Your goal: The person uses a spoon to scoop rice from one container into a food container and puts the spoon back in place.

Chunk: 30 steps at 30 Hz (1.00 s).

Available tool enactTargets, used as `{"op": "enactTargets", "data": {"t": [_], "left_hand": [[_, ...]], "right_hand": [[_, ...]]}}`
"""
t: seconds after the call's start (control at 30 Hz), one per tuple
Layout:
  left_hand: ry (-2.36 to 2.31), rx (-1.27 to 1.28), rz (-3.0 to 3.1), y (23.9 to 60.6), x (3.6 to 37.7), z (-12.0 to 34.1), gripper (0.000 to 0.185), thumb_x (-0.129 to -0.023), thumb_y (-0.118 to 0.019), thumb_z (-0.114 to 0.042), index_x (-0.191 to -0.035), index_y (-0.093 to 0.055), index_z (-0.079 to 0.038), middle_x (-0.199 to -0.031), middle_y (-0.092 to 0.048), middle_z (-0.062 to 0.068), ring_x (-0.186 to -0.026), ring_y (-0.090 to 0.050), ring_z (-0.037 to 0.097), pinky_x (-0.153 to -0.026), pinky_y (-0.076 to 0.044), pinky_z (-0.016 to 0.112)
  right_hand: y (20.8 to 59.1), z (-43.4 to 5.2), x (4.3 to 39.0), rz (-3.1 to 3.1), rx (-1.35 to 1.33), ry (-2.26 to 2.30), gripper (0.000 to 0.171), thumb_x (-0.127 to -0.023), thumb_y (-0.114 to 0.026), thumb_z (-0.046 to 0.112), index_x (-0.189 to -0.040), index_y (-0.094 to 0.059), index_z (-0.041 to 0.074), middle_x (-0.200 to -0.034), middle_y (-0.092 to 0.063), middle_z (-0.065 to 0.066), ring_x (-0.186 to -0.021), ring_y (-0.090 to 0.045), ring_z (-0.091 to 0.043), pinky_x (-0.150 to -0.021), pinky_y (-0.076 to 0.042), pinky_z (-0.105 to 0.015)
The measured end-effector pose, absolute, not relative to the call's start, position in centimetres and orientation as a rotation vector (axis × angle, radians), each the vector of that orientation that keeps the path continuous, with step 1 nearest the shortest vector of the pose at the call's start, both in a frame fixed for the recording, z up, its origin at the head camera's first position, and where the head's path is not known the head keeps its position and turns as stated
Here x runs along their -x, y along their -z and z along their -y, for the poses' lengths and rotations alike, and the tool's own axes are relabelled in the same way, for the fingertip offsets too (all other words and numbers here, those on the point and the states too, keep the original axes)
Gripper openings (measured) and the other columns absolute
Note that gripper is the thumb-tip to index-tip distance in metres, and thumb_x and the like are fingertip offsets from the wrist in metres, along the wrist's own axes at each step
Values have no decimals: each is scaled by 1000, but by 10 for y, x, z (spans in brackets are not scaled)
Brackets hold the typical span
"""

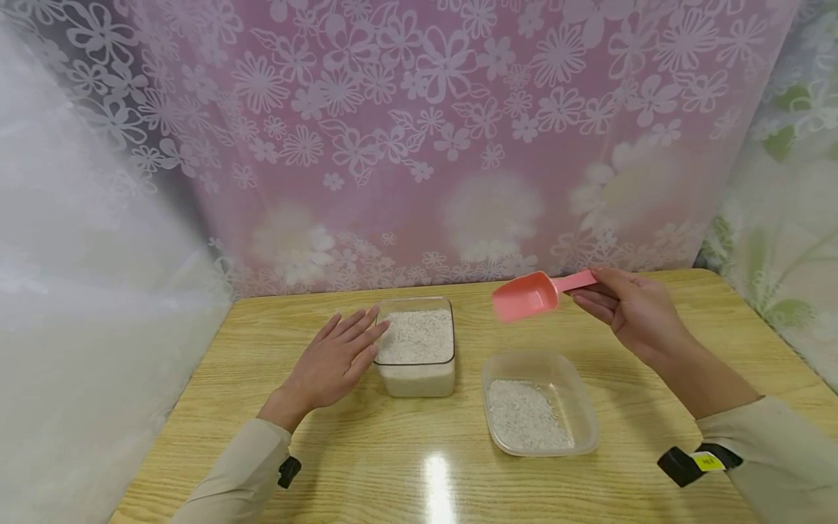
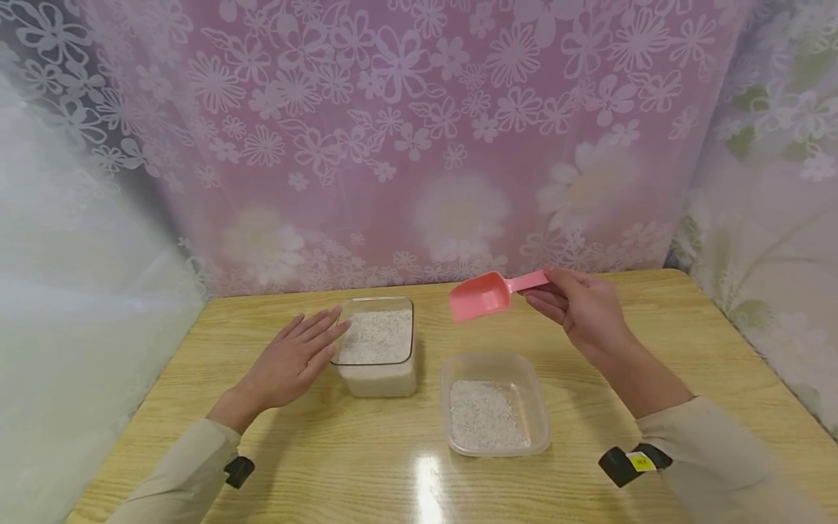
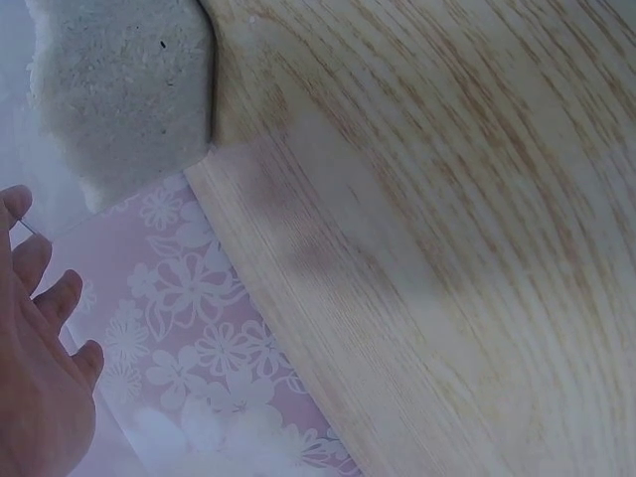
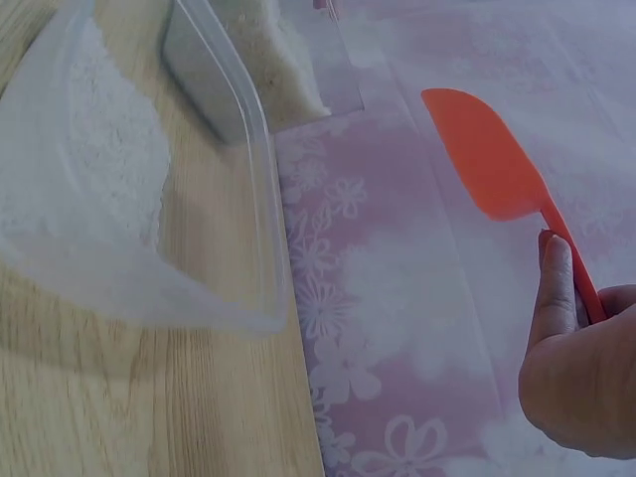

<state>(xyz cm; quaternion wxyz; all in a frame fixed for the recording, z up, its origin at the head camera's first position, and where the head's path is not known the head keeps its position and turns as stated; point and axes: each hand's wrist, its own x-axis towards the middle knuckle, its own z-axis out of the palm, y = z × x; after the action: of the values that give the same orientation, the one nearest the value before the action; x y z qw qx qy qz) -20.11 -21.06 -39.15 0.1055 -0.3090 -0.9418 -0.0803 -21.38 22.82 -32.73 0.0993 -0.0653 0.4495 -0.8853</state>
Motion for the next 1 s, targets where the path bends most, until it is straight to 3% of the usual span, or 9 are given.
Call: {"op": "enactTargets", "data": {"t": [0.47,0.8,1.0], "left_hand": [[189,892,2784,391,201,211,50,-105,-23,-44,-151,-32,-25,-157,-17,-4,-142,-20,20,-115,-9,47],[177,907,2748,391,201,211,50,-105,-25,-43,-151,-33,-25,-156,-23,0,-141,-23,23,-114,-11,49],[177,902,2758,391,202,210,50,-105,-26,-42,-151,-33,-24,-157,-22,-1,-142,-21,22,-115,-11,48]], "right_hand": [[327,-176,225,-1437,220,2516,18,-98,-55,12,-106,-69,3,-96,-71,-16,-84,-70,-20,-81,-53,-30],[325,-151,233,-1522,183,2460,17,-97,-57,13,-99,-71,4,-90,-71,-14,-80,-71,-20,-79,-54,-29],[327,-135,233,-1733,161,2352,24,-99,-55,15,-114,-60,-3,-89,-70,-12,-81,-71,-20,-80,-53,-31]]}}
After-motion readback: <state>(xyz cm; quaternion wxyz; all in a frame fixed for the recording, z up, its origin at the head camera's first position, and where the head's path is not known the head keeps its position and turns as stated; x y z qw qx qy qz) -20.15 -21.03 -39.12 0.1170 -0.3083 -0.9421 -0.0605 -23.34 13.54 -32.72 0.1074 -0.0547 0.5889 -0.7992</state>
